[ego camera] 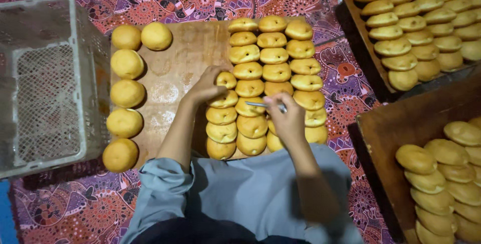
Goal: The person sits on a patterned mat and uses a small knife to slice round buns horizontally. They pick each bun from a wooden board, cut it, and place it back on the board in a neat row.
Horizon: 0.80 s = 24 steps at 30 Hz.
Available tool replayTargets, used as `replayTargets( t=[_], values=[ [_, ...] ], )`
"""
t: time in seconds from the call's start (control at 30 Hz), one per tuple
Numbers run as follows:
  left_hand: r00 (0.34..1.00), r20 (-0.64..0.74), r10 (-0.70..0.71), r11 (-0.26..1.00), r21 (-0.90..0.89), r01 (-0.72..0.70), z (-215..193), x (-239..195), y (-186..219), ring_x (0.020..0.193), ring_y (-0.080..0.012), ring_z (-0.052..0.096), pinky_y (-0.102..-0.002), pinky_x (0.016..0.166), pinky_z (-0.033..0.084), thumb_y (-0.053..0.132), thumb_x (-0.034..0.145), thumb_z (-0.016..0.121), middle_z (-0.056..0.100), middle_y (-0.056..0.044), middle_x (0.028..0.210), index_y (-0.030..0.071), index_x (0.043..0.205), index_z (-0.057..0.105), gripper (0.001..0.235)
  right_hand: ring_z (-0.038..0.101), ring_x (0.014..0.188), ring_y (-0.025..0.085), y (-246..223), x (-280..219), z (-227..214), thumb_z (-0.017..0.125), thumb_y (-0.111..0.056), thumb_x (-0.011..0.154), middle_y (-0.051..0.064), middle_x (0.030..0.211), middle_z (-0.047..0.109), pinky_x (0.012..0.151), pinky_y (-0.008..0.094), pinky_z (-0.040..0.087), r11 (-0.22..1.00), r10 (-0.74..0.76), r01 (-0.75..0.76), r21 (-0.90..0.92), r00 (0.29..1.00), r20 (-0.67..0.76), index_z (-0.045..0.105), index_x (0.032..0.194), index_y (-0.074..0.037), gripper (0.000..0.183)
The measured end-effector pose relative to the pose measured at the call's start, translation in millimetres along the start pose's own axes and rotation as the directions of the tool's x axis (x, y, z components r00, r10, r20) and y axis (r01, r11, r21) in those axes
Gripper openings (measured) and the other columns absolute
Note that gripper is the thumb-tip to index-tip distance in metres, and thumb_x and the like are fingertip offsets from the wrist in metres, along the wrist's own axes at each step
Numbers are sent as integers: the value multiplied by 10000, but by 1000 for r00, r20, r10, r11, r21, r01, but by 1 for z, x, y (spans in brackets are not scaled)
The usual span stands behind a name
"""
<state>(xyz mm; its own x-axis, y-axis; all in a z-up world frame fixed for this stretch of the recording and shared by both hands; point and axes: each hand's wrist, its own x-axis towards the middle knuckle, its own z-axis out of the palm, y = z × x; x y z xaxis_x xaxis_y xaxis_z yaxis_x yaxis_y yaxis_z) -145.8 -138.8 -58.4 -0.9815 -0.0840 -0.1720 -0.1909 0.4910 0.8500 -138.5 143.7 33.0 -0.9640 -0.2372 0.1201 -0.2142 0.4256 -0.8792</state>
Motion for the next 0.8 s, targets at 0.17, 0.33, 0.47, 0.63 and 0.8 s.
replayTargets(
  t=[0.17, 0.33, 0.47, 0.63, 0.8],
  values=[
    [994, -58, 87, 996, -6, -88, -7, -11, -7, 1399, -352, 406, -393, 1166, 363, 182, 742, 754, 424, -191, 1479, 114, 1463, 490, 770, 690, 838, 311, -5, 20, 27, 753, -107, 901, 158, 925, 702, 724, 391, 542, 928, -356, 364, -74, 928, 107, 643, 1001, -27, 168],
    [990, -89, 108, 991, -69, -114, -6, -15, -17, 1278, -277, 555, -369, 1084, 456, 128, 789, 778, 584, -144, 1370, 94, 1387, 592, 627, 683, 928, 391, 3, 28, 55, 689, -37, 938, 211, 1033, 691, 790, 444, 547, 914, -394, 403, -48, 909, 133, 583, 1130, 1, 223],
    [999, -46, 23, 962, -269, -35, -7, -17, -14, 1112, -169, 655, -298, 935, 556, 62, 813, 763, 668, -67, 1252, 104, 1377, 596, 589, 691, 902, 391, 12, 42, 71, 686, -44, 920, 206, 972, 698, 776, 461, 546, 936, -330, 348, -53, 919, 214, 592, 1076, -8, 186],
    [998, 26, -48, 956, -289, 54, -13, -21, -11, 1016, -164, 636, -300, 876, 553, 50, 834, 767, 695, -69, 1178, 116, 1422, 599, 616, 669, 883, 418, 17, 47, 79, 702, -50, 914, 222, 917, 693, 767, 493, 522, 935, -301, 337, -110, 919, 255, 595, 1042, 1, 175],
    [1000, 11, 4, 926, -379, 1, -16, -23, -11, 1112, -147, 657, -289, 959, 552, 48, 835, 782, 696, -67, 1250, 104, 1423, 570, 628, 688, 873, 400, 10, 47, 82, 694, -53, 926, 217, 926, 700, 761, 475, 535, 962, -230, 259, -91, 941, 247, 593, 1048, -4, 165]
  ],
)
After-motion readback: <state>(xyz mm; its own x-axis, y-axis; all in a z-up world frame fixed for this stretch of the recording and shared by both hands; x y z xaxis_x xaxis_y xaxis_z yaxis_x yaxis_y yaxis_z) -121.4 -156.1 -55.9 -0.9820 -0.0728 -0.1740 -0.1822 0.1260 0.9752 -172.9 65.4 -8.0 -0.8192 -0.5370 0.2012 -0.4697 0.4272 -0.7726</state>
